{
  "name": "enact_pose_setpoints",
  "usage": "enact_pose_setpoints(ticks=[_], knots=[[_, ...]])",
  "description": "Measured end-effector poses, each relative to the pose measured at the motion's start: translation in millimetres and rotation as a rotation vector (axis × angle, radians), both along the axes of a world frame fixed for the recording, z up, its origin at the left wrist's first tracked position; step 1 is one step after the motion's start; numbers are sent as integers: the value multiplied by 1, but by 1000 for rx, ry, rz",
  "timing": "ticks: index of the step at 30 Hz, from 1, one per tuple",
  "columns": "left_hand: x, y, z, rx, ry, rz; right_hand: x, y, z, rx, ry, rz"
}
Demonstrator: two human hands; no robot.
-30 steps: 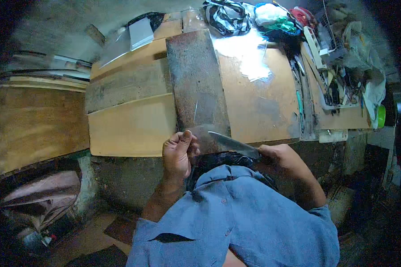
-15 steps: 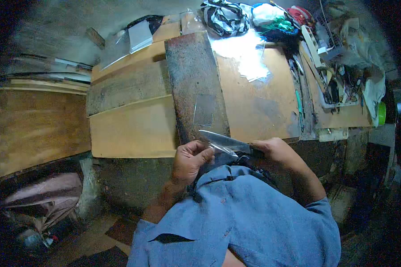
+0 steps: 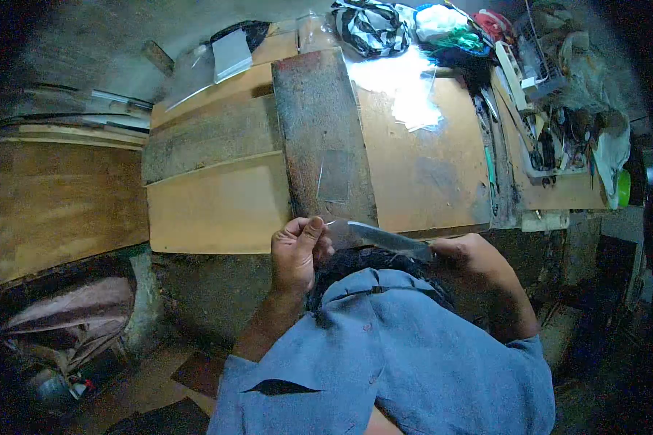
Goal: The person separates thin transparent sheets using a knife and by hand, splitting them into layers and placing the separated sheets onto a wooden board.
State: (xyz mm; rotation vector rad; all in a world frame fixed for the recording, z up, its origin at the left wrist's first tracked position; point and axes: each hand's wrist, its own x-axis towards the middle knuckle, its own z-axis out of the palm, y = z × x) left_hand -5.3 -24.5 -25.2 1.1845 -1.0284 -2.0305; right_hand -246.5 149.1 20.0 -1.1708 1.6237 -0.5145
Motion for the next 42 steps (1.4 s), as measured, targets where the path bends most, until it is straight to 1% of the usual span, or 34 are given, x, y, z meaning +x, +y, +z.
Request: enact_pose_setpoints(ticks=[1, 2, 4, 7, 8, 10, 11, 13, 17, 19, 22, 23, 25, 26, 28, 29, 31, 35, 37, 38, 40, 42], knots=[[0, -1, -1, 0, 1, -1, -1, 2, -3, -2, 30, 58], [0, -2, -3, -8, 7, 11, -1, 3, 0, -2, 31, 56], [1, -2, -3, -16, 15, 21, 2, 0, 12, 46, 147, 135], [2, -1, 0, -33, 39, 18, 1, 3, 3, 30, 135, 94], [3, 0, 0, -3, 73, -29, 0, 4, -2, 29, 136, 93], [5, 3, 1, 24, 108, -78, -3, 4, -12, -155, 158, 109], [5, 6, 1, -21, 61, -166, -2, 2, -11, -158, 158, 107], [6, 10, 4, -78, -40, -305, 5, -6, -7, -98, 86, 79], [0, 21, 12, -3, -46, -290, 13, -20, -5, -76, 88, 99], [-1, 22, 15, 20, -80, -295, 17, -25, -4, 3, 121, 119], [5, 20, 6, -25, -115, -337, 21, -33, 10, 51, 93, 57], [6, 20, 3, -24, -115, -336, 19, -30, 4, 53, 93, 59], [7, 21, 0, 38, -12, -177, 13, -22, -14, -83, 166, 64], [7, 20, 2, 40, -13, -175, 12, -18, -14, -81, 164, 66], [6, 17, 6, 101, -4, -95, 12, -12, -4, -79, 120, -83], [5, 16, 4, 105, -3, -93, 10, -9, 0, -75, 121, -81], [5, 14, 0, 64, 14, -55, 6, -2, 6, 32, 49, -198], [6, 9, -2, 79, 3, -61, -1, 13, 11, -43, 31, -155], [3, 8, 1, 53, -25, -45, 0, 20, 10, -84, 138, -43], [2, 8, 2, 51, -24, -47, 2, 19, 12, -86, 140, -46], [2, 7, 4, -2, -28, -59, 6, 16, 19, -44, 228, 43], [2, 7, 4, -5, -24, -63, 3, 17, 14, -45, 249, 68]])
